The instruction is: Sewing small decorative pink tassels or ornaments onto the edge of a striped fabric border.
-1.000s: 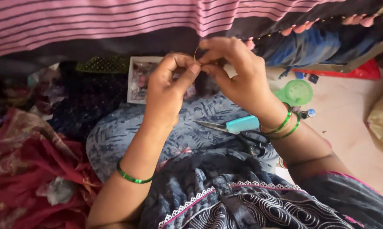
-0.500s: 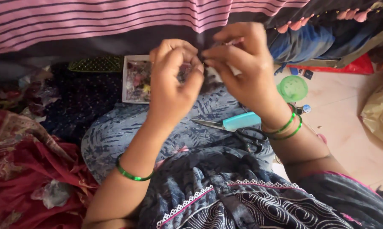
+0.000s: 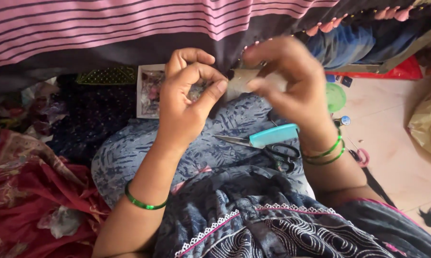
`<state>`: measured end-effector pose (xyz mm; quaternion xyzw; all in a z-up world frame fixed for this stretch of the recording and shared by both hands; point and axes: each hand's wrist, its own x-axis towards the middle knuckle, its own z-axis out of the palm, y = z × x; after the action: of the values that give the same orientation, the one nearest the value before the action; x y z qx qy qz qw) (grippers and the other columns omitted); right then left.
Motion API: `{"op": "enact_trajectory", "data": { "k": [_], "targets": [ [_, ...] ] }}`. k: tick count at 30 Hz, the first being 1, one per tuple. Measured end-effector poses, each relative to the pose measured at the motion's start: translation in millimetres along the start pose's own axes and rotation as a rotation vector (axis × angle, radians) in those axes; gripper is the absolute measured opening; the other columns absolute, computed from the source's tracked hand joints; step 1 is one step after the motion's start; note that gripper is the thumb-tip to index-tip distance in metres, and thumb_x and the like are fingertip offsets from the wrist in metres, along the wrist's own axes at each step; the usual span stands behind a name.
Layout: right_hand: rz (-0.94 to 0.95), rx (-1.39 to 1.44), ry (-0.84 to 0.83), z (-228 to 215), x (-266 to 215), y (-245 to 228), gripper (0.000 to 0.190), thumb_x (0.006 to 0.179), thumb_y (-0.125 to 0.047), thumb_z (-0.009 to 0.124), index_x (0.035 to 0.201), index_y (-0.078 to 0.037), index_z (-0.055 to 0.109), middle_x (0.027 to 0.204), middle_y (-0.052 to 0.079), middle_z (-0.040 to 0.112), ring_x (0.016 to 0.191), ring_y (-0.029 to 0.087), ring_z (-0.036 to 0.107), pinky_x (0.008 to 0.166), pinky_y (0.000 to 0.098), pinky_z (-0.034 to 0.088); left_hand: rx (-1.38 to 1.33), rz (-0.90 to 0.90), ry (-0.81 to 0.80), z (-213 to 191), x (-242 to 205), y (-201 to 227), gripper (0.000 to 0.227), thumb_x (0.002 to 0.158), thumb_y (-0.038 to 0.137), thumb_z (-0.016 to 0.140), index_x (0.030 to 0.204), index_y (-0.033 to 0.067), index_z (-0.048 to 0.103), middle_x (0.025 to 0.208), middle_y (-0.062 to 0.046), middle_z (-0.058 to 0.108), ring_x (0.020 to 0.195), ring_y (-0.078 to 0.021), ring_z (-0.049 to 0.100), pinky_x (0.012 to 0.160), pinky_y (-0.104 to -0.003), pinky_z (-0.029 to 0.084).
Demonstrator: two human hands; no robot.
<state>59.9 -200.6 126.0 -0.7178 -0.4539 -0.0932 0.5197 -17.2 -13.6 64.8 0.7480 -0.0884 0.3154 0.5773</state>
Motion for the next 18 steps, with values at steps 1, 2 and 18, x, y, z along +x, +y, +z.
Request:
{"op": "enact_trajectory", "data": {
  "k": [1,2,18],
  "targets": [
    [0.004,-0.005,0.005,5,-4,3,0.029,0.084,0.005,0.076,0.11,0.0,0.066,0.118,0.01,0.06,0.103,0.019,0.064,0.084,0.0272,0.056,-0.004,0.001,-0.006,1,0,2,0.004,0.094,0.006,0.076,0.094,0.0051,0.073,0.122,-0.006,0.058,0.122,-0.0195,0.055,0.106,-0.031,0.047],
    [-0.034,-0.034,-0.014,9,-8,6,0.026,0.085,0.008,0.076,0.109,0.002,0.066,0.114,0.01,0.062,0.101,0.018,0.065,0.084,0.028,0.056,0.049,0.032,0.003,3,1,3,0.005,0.092,0.006,0.078,0.093,0.0051,0.073,0.119,-0.007,0.059,0.12,-0.0205,0.055,0.106,-0.033,0.045],
    [0.186,0.563,0.073,44,-32,60,0.018,0.109,0.008,0.047,0.12,-0.004,0.042,0.104,0.01,0.061,0.078,0.011,0.057,0.071,0.0236,0.053,-0.02,-0.014,0.252,22,-2,-17,0.013,0.101,-0.006,0.059,0.096,0.0017,0.049,0.1,-0.006,0.073,0.075,-0.0047,0.057,0.067,-0.021,0.046]
  ]
}}
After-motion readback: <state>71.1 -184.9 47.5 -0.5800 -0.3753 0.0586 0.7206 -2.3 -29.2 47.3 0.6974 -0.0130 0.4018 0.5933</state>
